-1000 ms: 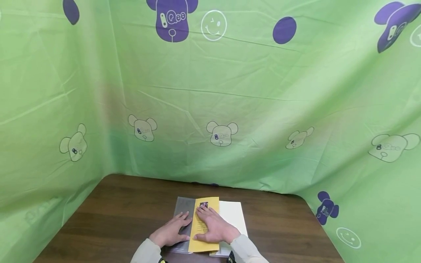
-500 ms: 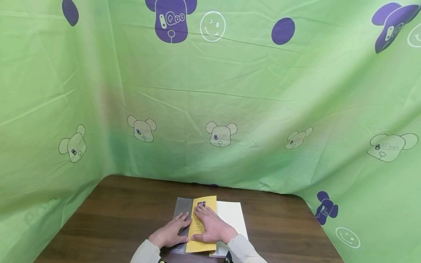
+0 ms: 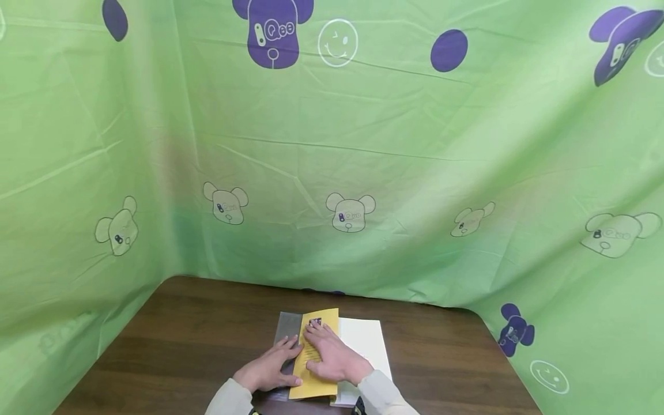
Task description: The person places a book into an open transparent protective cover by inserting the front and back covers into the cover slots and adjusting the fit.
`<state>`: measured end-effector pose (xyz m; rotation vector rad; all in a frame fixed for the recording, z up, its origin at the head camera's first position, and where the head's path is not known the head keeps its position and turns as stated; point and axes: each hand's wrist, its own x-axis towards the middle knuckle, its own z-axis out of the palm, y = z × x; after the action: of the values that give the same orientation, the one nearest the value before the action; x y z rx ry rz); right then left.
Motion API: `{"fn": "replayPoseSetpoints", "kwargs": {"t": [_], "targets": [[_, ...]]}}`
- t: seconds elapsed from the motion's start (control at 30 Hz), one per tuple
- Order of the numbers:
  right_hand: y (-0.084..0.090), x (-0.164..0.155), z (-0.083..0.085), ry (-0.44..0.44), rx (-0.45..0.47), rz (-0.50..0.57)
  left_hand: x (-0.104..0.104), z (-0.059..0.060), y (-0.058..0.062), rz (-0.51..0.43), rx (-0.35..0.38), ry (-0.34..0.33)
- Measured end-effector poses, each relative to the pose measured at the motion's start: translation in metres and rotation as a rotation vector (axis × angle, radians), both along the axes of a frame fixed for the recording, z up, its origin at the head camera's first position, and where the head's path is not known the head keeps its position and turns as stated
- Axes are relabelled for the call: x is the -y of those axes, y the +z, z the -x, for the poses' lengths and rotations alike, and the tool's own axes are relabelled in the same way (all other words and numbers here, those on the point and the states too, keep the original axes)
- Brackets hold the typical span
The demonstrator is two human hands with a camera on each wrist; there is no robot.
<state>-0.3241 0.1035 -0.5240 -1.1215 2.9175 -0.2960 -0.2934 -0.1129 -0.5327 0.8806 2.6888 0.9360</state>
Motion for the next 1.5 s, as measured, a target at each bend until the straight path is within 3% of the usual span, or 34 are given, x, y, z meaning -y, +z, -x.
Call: {"fn": "replayPoseSetpoints", "kwargs": {"t": [0.5,0.77,1.07,1.5], "targets": [[0.001,0.010,0.004,0.066,0.046,0.097,0.006,0.001,-0.004,-0.027,0.007,0.043],[0.013,-0.016,-0.002,-0.030,0.112,0.085,0.006,0.002,-0.004,-0.039,0.058,0.060],[0.024,-0.049,0.002,-0.029,0.283,0.149,0.007,0.001,-0.003,-0.056,0.078,0.074],[0.016,-0.052,0.004,0.006,0.319,0.232,0.006,0.001,-0.005,-0.062,0.072,0.060]]}}
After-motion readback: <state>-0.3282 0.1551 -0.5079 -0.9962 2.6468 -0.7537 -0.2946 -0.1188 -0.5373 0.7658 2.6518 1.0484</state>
